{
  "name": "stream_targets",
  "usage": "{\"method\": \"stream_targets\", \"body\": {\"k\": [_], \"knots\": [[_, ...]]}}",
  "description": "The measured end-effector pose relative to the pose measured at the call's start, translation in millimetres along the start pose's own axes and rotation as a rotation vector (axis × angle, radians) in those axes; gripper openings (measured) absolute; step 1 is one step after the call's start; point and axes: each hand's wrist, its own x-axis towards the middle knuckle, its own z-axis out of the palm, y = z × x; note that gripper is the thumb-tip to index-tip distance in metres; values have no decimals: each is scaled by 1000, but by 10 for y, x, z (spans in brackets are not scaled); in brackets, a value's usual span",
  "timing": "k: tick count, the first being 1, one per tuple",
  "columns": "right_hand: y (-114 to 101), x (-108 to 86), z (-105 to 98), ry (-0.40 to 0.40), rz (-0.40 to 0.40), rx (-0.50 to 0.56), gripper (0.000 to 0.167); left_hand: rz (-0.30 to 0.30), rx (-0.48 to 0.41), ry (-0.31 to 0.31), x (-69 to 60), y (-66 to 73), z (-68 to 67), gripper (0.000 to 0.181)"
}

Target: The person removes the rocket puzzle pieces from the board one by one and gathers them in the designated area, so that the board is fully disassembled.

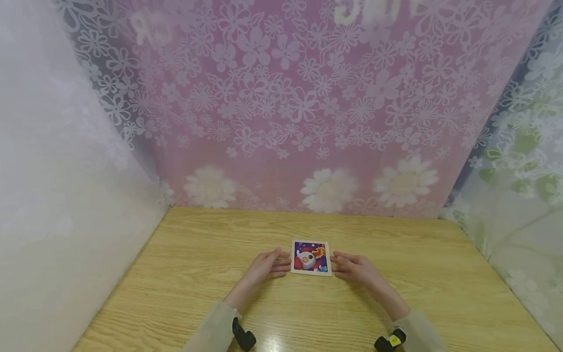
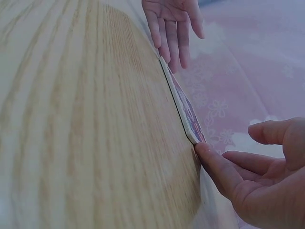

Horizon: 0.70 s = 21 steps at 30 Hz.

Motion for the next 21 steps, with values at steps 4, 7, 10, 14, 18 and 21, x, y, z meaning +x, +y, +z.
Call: {"method": "stream_targets", "body": {"k": [4, 7, 10, 14, 18, 21], "knots": [[1, -18, 6, -14, 5, 2, 56, 5, -2, -10, -31, -13, -6, 56], [2, -28, 6, -21, 1, 7, 57, 5, -8, -14, -49, -16, -9, 56], [-1, -39, 8, -22, -4, 14, 57, 2, -17, -19, -61, -16, -10, 56], [-10, -63, 15, -36, -13, 14, 57, 0, -19, -30, -73, -19, -15, 55], [-23, -93, 27, -42, -1, 6, 58, 0, -14, -40, -90, -24, -21, 56], [-20, -106, 31, -41, 0, 4, 59, -2, -14, -40, -111, -22, -18, 55]]}}
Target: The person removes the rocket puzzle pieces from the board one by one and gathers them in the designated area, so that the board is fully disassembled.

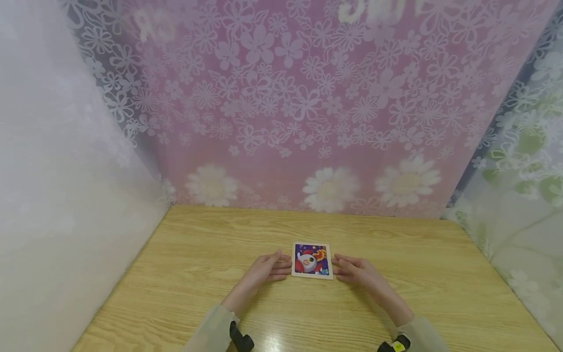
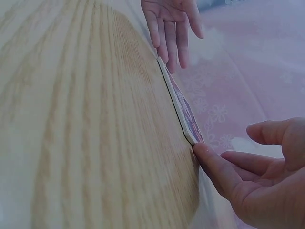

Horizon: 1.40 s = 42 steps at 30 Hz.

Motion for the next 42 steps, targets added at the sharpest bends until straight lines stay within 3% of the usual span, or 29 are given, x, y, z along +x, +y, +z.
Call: {"method": "stream_targets", "body": {"k": [19, 42], "knots": [[33, -70, -5, -16, -34, 14, 60, -11, 8, -11, -114, 33, 33, 56], [34, -146, 2, -62, -34, 11, 58, 23, 8, -38, -209, 15, 64, 56]]}}
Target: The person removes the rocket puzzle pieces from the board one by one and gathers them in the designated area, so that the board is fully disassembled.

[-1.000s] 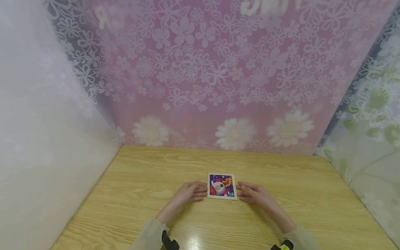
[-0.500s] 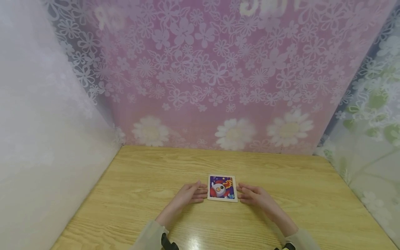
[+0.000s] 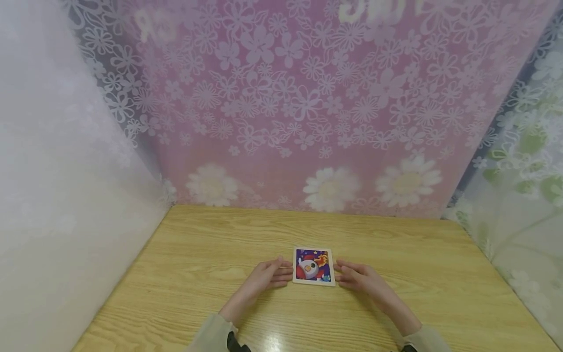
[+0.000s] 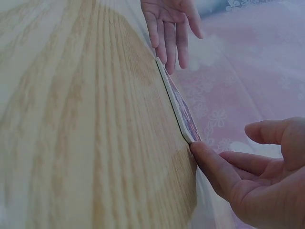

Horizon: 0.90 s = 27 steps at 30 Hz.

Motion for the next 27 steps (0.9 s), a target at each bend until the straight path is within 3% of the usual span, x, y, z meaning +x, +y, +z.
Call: {"method": "stream_targets", "body": {"k": [27], "knots": [[17, -103, 18, 0, 3, 7, 61, 5, 0, -27, -112, 2, 25, 56]]}}
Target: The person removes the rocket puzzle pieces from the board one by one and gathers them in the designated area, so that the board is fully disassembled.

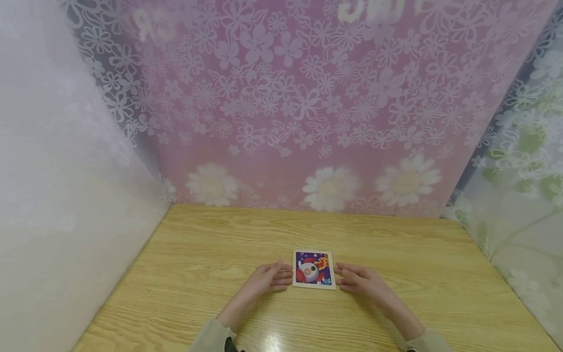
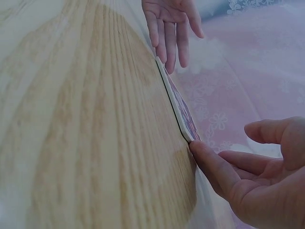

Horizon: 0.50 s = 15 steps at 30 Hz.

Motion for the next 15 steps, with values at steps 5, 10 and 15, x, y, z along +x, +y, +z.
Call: {"method": "stream_targets", "body": {"k": [5, 10, 15], "knots": [[5, -6, 3, -2, 2, -11, 60, 4, -8, -3, -19, 5, 5, 57], [6, -21, 3, -2, 2, -8, 60, 1, -22, 0, -16, -15, 9, 58], [4, -36, -4, -12, -9, -6, 60, -8, -30, 2, -19, -19, 12, 56]]}}
